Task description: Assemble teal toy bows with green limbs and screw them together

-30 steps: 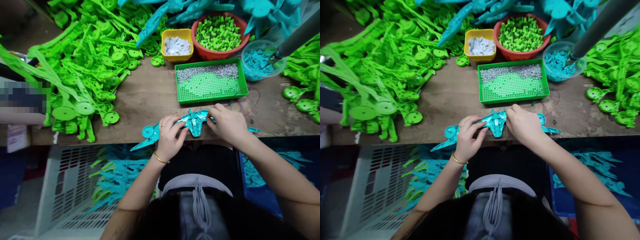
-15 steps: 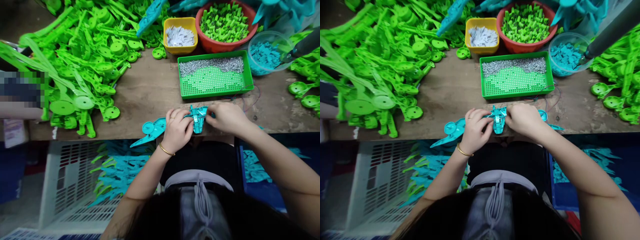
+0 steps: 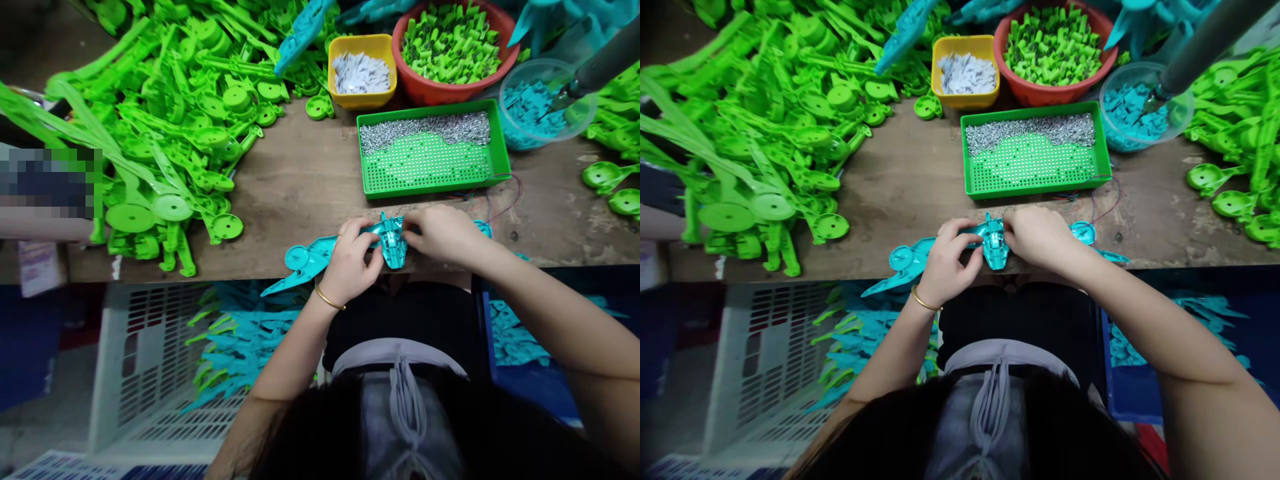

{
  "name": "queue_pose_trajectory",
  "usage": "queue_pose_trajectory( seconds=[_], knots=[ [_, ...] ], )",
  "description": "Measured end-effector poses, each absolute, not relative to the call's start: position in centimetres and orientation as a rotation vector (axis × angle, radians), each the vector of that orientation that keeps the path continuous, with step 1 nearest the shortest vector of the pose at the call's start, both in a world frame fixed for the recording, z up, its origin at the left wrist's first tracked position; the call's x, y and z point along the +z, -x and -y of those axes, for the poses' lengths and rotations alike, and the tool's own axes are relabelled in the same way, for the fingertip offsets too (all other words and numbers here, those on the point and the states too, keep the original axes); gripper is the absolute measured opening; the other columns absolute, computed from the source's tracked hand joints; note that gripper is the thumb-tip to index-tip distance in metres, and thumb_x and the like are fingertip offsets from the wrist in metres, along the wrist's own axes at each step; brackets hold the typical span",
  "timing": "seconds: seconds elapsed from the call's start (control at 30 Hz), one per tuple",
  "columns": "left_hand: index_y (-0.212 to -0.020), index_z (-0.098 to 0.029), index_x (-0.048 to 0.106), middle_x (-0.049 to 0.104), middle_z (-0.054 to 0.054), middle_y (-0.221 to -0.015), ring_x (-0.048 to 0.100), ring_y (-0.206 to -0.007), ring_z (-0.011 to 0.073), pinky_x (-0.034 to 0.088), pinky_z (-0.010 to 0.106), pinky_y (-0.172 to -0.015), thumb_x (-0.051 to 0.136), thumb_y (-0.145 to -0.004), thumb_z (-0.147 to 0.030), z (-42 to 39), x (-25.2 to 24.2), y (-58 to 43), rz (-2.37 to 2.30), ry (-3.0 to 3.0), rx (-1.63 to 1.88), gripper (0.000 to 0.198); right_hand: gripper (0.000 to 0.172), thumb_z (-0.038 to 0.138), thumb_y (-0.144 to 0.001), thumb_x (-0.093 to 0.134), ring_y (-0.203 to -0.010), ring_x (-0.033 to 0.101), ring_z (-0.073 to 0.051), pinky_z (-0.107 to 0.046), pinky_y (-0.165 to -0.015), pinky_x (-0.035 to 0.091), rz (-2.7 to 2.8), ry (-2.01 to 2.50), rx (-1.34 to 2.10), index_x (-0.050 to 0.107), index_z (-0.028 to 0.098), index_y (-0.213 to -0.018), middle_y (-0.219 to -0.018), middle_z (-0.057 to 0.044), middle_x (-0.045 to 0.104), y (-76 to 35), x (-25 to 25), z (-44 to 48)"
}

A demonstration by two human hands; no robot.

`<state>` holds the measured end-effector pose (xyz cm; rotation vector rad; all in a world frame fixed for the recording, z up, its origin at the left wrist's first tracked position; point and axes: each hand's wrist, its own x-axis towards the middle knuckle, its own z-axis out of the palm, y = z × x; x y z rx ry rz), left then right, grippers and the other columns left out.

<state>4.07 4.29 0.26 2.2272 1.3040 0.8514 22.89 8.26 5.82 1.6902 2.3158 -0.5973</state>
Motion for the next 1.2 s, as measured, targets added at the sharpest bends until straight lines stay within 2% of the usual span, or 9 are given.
queue_pose_trajectory(
  seconds=[0.13,0.33,0.57,0.8,1.0,1.2],
  knots=[
    [-0.090,-0.017,0.060,0.059,0.013,-0.114,0.055,-0.112,0.0252,0.047,0.047,-0.098,0.055,-0.086,-0.019,-4.3,0.2,-4.1,-1.299,-2.251,0.838,0.007,0.026,0.028,-0.086,0.043,-0.084,0.063,-0.023,-0.029,-0.059,0.028,-2.309,-1.712,-0.531,0.065,0.018,-0.092,-0.097,-0.009,0.069,-23.2,6.0,-8.1],
    [-0.089,-0.018,0.060,0.060,0.012,-0.113,0.056,-0.112,0.0251,0.047,0.048,-0.098,0.054,-0.086,-0.020,-4.3,0.2,-4.2,-1.315,-2.261,0.799,0.006,0.025,0.028,-0.087,0.042,-0.083,0.061,-0.021,-0.029,-0.061,0.030,-2.333,-1.750,-0.526,0.065,0.018,-0.090,-0.095,-0.009,0.067,-23.9,6.0,-8.1],
    [-0.089,-0.018,0.060,0.060,0.012,-0.114,0.056,-0.113,0.0243,0.043,0.049,-0.105,0.055,-0.086,-0.019,-4.3,0.0,-4.2,-1.310,-2.283,0.818,0.006,0.029,0.029,-0.088,0.041,-0.084,0.062,-0.022,-0.030,-0.060,0.031,-2.289,-1.738,-0.481,0.067,0.016,-0.094,-0.100,-0.011,0.067,-23.1,6.2,-8.0],
    [-0.089,-0.018,0.060,0.060,0.012,-0.113,0.056,-0.113,0.0237,0.040,0.049,-0.109,0.055,-0.086,-0.019,-4.3,0.0,-4.2,-1.312,-2.296,0.809,0.006,0.021,0.029,-0.083,0.046,-0.085,0.063,-0.022,-0.030,-0.065,0.034,-2.332,-1.735,-0.637,0.065,0.019,-0.084,-0.090,-0.008,0.070,-23.6,5.9,-8.1],
    [-0.088,-0.018,0.060,0.060,0.012,-0.113,0.056,-0.113,0.0242,0.040,0.050,-0.108,0.054,-0.086,-0.019,-4.3,0.0,-4.2,-1.313,-2.294,0.792,0.006,0.029,0.031,-0.087,0.042,-0.088,0.063,-0.023,-0.029,-0.066,0.035,-2.294,-1.727,-0.576,0.067,0.016,-0.089,-0.095,-0.013,0.071,-23.4,5.8,-7.9],
    [-0.088,-0.016,0.061,0.058,0.013,-0.114,0.056,-0.113,0.0246,0.039,0.049,-0.109,0.055,-0.085,-0.019,-4.2,-0.1,-4.3,-1.316,-2.310,0.796,0.007,0.033,0.032,-0.089,0.040,-0.084,0.064,-0.025,-0.031,-0.065,0.039,-2.291,-1.700,-0.527,0.068,0.017,-0.095,-0.096,-0.013,0.071,-22.6,5.9,-7.7]
  ],
)
